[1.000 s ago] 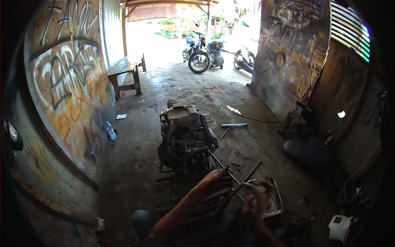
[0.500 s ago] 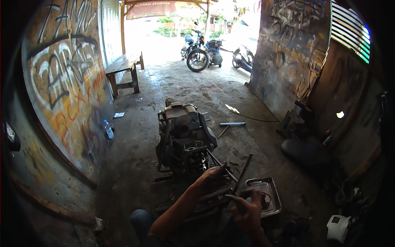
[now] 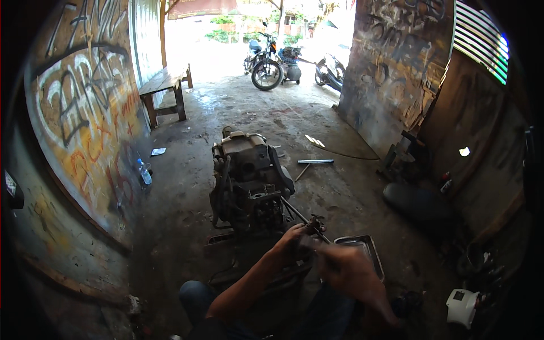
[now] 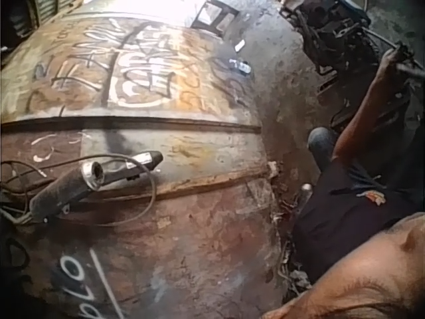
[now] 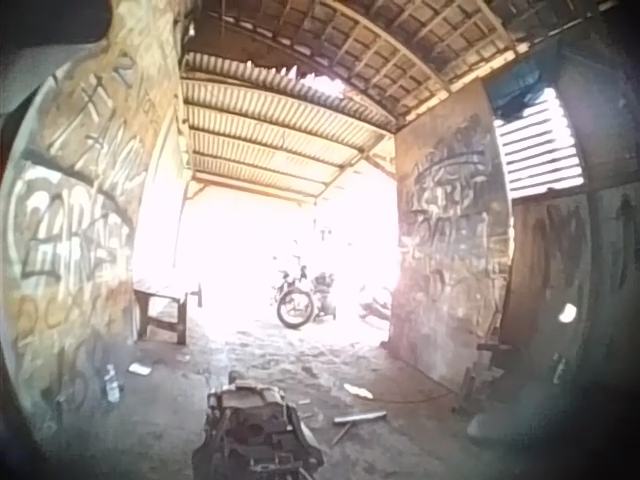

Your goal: The recorder is disassembling a motorcycle engine by removing the cylinder head and block.

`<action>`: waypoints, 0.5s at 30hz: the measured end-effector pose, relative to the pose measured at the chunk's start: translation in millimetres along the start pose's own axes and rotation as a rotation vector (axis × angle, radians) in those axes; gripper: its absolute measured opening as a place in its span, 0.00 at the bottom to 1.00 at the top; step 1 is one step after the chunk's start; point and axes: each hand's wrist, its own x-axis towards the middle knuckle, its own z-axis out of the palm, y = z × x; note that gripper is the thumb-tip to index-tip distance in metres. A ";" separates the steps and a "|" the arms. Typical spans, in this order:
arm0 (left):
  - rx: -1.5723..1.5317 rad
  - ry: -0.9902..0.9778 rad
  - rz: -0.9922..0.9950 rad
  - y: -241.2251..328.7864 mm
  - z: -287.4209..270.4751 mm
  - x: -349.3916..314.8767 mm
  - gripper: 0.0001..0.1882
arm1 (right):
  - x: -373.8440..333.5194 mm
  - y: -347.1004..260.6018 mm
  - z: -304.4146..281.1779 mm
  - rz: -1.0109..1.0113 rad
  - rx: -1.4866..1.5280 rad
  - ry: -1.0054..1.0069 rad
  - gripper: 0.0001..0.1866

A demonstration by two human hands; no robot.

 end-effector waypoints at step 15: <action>-0.029 -0.044 -0.004 14.4 17.7 -8.9 0.13 | -20.2 30.3 5.7 -0.077 -0.434 -0.466 0.18</action>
